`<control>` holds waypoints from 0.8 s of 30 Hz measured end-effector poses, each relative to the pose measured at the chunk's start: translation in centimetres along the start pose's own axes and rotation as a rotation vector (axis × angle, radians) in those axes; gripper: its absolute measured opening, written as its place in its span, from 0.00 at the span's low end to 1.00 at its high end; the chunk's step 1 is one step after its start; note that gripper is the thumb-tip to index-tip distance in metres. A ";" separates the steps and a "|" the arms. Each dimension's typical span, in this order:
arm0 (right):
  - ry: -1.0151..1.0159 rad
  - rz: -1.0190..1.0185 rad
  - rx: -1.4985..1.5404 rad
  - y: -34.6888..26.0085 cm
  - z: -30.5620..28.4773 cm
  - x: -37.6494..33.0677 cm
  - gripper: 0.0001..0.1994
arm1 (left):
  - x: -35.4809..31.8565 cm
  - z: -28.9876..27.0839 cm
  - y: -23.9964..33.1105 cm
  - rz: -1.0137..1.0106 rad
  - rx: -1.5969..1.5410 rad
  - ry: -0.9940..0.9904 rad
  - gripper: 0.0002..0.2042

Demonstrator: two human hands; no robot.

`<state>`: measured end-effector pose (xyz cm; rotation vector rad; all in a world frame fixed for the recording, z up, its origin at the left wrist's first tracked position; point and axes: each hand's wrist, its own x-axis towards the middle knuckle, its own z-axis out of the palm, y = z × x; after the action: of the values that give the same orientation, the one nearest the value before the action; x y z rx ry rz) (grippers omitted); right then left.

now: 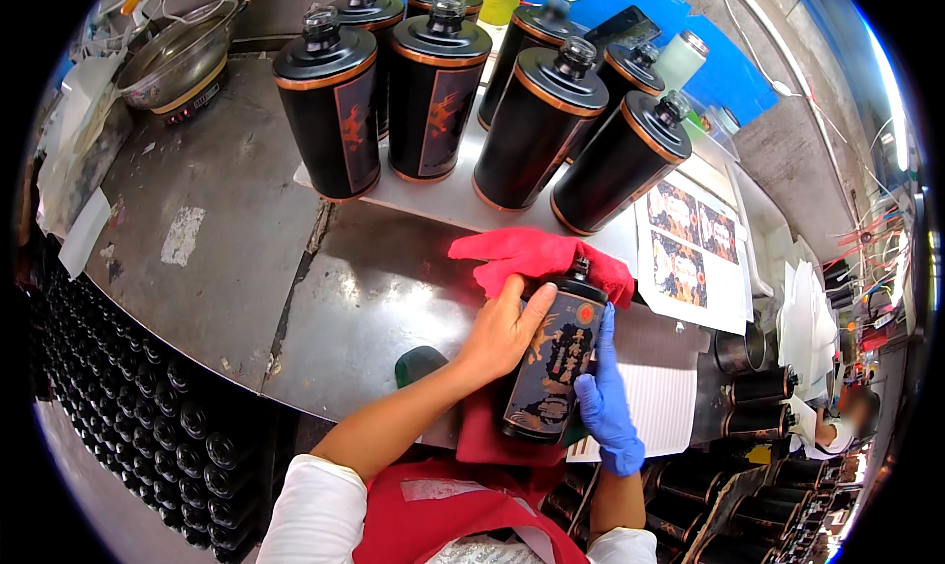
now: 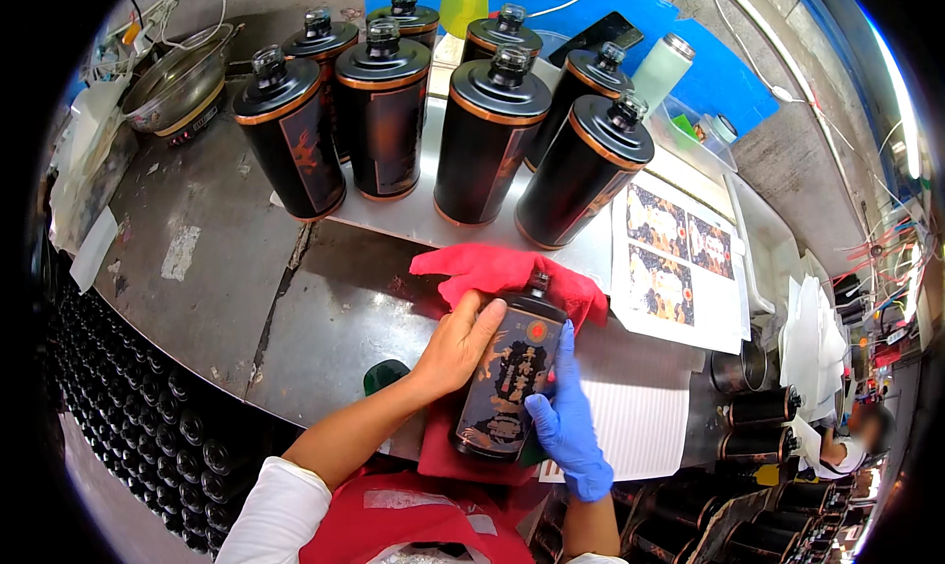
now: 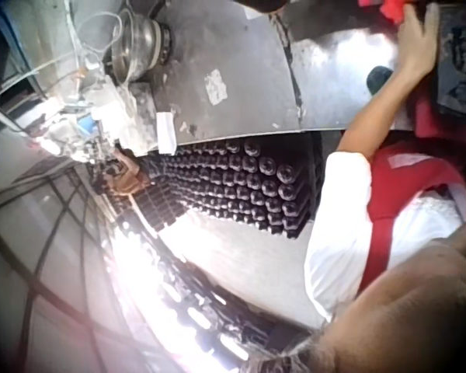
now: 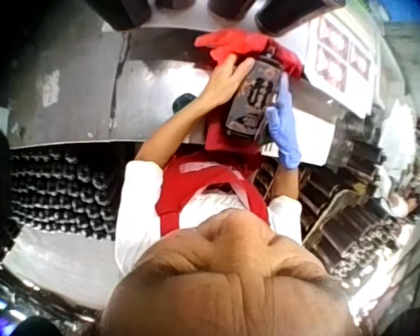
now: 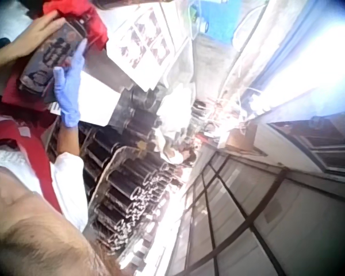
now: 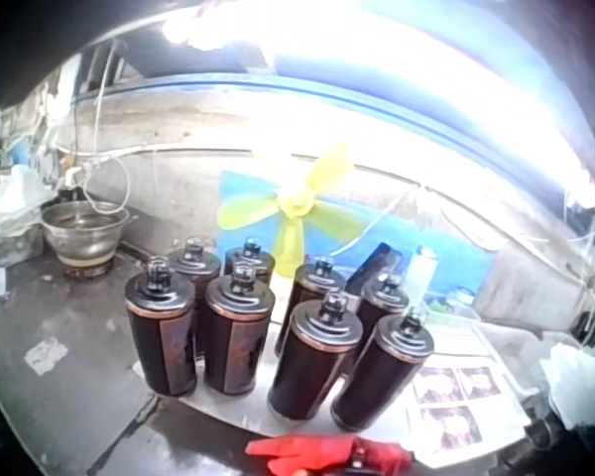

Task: The person applies decorative labels and gold foil strips to cylindrical black containers. They smooth the labels with a green tool, align and press down the foil strips, and rotate the containers to access different sides. Finished containers are placed on a nearby rack.

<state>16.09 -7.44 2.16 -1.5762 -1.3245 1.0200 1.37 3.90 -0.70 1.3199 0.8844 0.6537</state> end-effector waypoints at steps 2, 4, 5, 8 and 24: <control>0.008 -0.050 0.141 0.9 0.6 0.4 0.52 | 0.7 0.5 -1.0 0.149 0.069 0.171 0.22; -0.029 0.052 0.276 -0.4 0.6 0.3 0.55 | 0.8 0.3 -1.3 0.163 0.056 0.206 0.23; -0.029 0.088 0.244 -0.7 0.2 0.2 0.55 | 0.8 0.3 -1.5 0.175 0.042 0.232 0.24; 0.000 0.094 0.136 -0.4 -1.0 0.1 0.56 | 0.2 0.4 -0.3 0.032 0.158 0.149 0.24; 0.311 0.181 0.461 -0.2 -6.8 -4.5 0.17 | -4.0 -2.6 -1.3 0.205 0.283 0.255 0.15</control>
<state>21.82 -12.50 4.94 -1.4389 -0.6852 1.0476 -3.02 1.75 -1.36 1.6195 1.0856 0.8952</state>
